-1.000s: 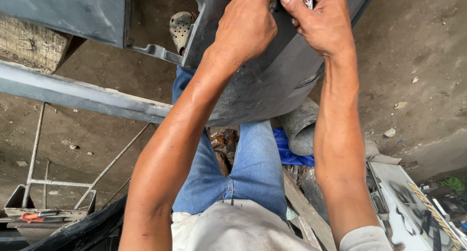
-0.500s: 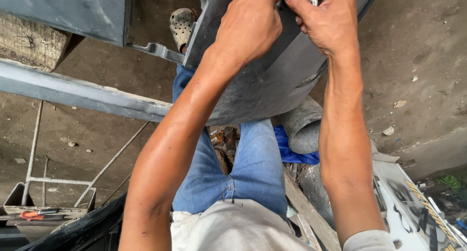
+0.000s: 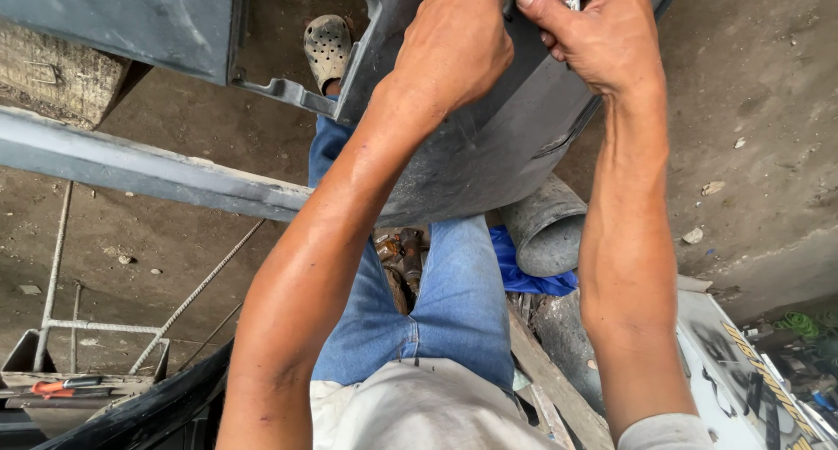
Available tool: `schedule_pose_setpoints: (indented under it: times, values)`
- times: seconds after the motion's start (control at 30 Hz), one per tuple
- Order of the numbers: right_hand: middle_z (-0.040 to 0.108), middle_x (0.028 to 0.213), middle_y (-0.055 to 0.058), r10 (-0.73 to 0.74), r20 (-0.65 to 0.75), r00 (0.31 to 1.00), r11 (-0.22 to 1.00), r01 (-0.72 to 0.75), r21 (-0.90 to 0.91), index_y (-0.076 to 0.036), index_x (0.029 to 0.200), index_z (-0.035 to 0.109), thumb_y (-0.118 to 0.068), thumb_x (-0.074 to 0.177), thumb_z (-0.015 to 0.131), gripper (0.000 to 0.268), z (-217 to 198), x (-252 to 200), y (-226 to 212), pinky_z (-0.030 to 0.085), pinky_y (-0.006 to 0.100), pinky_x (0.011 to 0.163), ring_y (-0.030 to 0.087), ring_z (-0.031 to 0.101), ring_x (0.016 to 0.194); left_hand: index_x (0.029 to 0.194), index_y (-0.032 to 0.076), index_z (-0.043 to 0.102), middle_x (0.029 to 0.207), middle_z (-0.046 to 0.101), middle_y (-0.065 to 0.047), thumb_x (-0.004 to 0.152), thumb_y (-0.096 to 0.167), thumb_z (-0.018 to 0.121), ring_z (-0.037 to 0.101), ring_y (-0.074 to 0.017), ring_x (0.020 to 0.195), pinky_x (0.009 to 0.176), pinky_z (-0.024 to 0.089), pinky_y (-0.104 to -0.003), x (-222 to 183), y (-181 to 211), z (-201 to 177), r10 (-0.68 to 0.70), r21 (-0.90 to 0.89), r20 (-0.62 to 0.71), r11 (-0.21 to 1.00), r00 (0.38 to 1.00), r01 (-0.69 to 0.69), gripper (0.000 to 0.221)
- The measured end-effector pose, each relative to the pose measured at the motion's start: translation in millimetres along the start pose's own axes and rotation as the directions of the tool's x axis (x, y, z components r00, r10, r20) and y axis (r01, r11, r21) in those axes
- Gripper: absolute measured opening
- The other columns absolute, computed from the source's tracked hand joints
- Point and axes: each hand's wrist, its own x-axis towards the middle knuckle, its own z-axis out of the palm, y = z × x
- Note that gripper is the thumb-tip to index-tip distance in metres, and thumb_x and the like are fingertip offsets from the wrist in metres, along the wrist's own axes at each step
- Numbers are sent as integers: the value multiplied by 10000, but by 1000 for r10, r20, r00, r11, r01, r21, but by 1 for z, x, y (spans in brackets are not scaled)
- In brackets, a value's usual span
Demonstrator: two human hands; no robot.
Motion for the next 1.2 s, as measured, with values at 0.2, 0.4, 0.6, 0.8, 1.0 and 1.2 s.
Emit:
schedule_pose_setpoints:
  times: [0.2,0.4,0.6,0.8,1.0,1.2]
  values:
    - [644,779,-40,-4,22,1000,1000,3,20,-63,998,719,-96,1072,797,112,1,4,2,455,214,545,41,583,640,1141,96,705,1032,725,-213,877,64,624,661,-437,1032,847,519,-542,0,2,-4,-18,68,24,998,1000,16,278]
    - [668,803,-33,-53,-4,999,996,53,-71,-47,1004,727,-67,1032,822,101,3,13,-2,474,223,551,48,603,649,1152,41,706,849,731,-247,902,47,589,706,-435,863,790,542,-550,-2,2,-6,43,103,-26,994,999,-41,276]
    - [698,864,5,-169,6,986,980,169,-109,-18,1045,765,-6,1017,824,67,7,9,9,484,228,597,61,620,713,1152,28,706,796,727,-204,1053,120,598,740,-352,755,715,567,-463,-35,52,-82,-165,-5,-56,986,985,165,172]
    - [658,783,-8,-79,-151,985,992,93,90,-46,924,649,6,874,965,324,5,10,0,511,232,601,70,621,664,1330,-7,597,1121,599,-183,1077,53,685,652,-318,1023,861,534,-395,-73,43,-98,-13,150,-331,987,943,66,275]
    - [628,885,-21,-139,-184,973,990,133,-45,-78,932,598,34,789,1013,454,9,24,17,567,237,695,72,625,783,1354,5,460,1188,607,-178,1140,114,696,662,-288,1107,967,552,-384,-75,22,-87,-103,-5,-356,994,929,108,336]
    - [602,861,-33,-59,-226,972,996,43,-75,-84,942,571,-16,798,1050,505,14,23,11,547,234,667,67,596,749,1219,-49,437,842,685,-177,1012,219,646,634,-326,610,641,491,-456,-57,33,-93,-399,-229,-229,909,888,349,399]
